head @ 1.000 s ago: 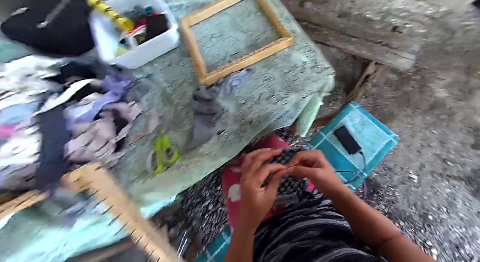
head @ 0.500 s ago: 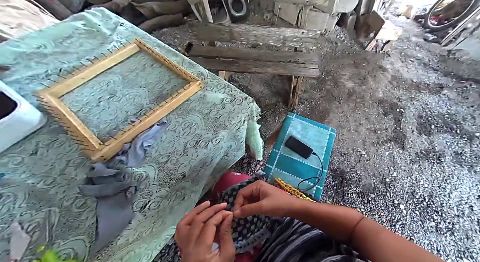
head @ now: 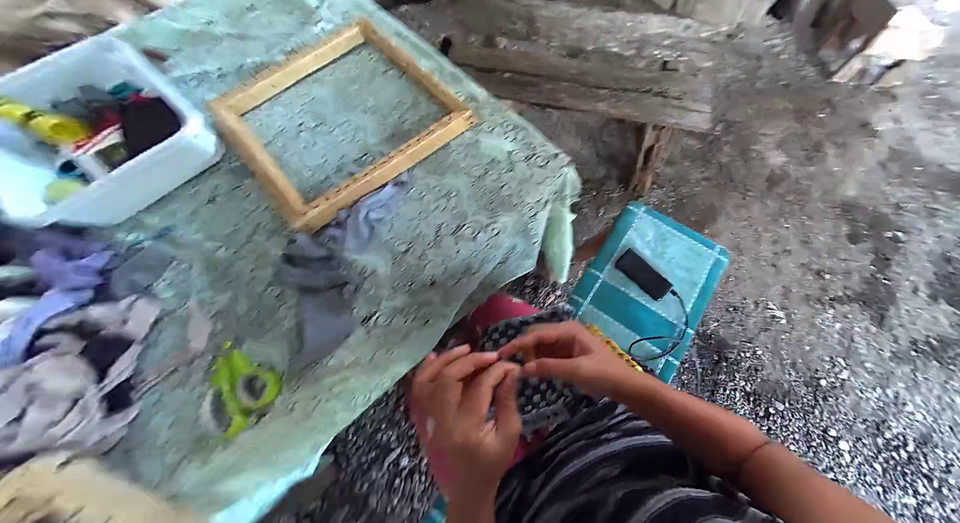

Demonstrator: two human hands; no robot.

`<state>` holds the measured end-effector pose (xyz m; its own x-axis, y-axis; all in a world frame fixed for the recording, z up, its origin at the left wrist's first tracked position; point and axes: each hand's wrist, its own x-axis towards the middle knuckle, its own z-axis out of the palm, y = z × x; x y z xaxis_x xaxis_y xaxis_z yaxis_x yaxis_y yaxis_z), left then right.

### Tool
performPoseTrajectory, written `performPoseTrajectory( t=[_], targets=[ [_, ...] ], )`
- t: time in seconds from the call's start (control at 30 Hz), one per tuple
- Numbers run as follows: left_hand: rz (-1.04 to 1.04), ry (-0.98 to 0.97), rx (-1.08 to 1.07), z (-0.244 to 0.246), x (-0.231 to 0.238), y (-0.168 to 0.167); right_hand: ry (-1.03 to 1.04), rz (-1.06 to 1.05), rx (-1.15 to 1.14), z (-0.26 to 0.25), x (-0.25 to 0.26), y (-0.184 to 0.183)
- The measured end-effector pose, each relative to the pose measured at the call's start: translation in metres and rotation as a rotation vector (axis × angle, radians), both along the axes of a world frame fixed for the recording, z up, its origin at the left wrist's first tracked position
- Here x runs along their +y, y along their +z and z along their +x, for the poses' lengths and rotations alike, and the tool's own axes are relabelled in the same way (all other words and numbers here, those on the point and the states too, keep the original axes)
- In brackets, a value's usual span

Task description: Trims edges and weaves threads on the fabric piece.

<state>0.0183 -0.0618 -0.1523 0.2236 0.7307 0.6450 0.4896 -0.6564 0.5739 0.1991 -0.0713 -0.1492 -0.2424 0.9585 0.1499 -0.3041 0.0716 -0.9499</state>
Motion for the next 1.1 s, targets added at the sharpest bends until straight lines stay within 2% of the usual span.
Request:
performPoseTrajectory(
  t=[0.17,0.4,0.6,0.7,0.77,0.87,1.1],
  targets=[
    [-0.027,0.060,-0.065,0.002,-0.006,-0.002,-0.038,0.097,-0.180,-0.001,-0.001,-0.013],
    [-0.097,0.065,-0.173,-0.007,-0.005,-0.003,-0.010,0.111,-0.186,-0.003,-0.001,-0.016],
    [-0.174,-0.021,-0.144,-0.010,-0.002,0.001,0.069,0.198,-0.221,0.002,0.001,-0.014],
    [-0.195,-0.055,-0.054,-0.011,0.000,0.003,0.050,0.205,-0.247,0.002,0.001,-0.016],
    [-0.164,-0.020,0.031,-0.010,-0.001,0.001,0.015,0.163,-0.231,0.000,0.001,-0.016],
    [-0.153,0.014,0.043,-0.004,-0.006,-0.003,-0.049,0.092,-0.127,-0.005,0.000,-0.015],
    [-0.155,0.109,-0.188,0.007,-0.013,-0.005,-0.101,0.050,-0.029,-0.012,-0.004,-0.014]
  ],
)
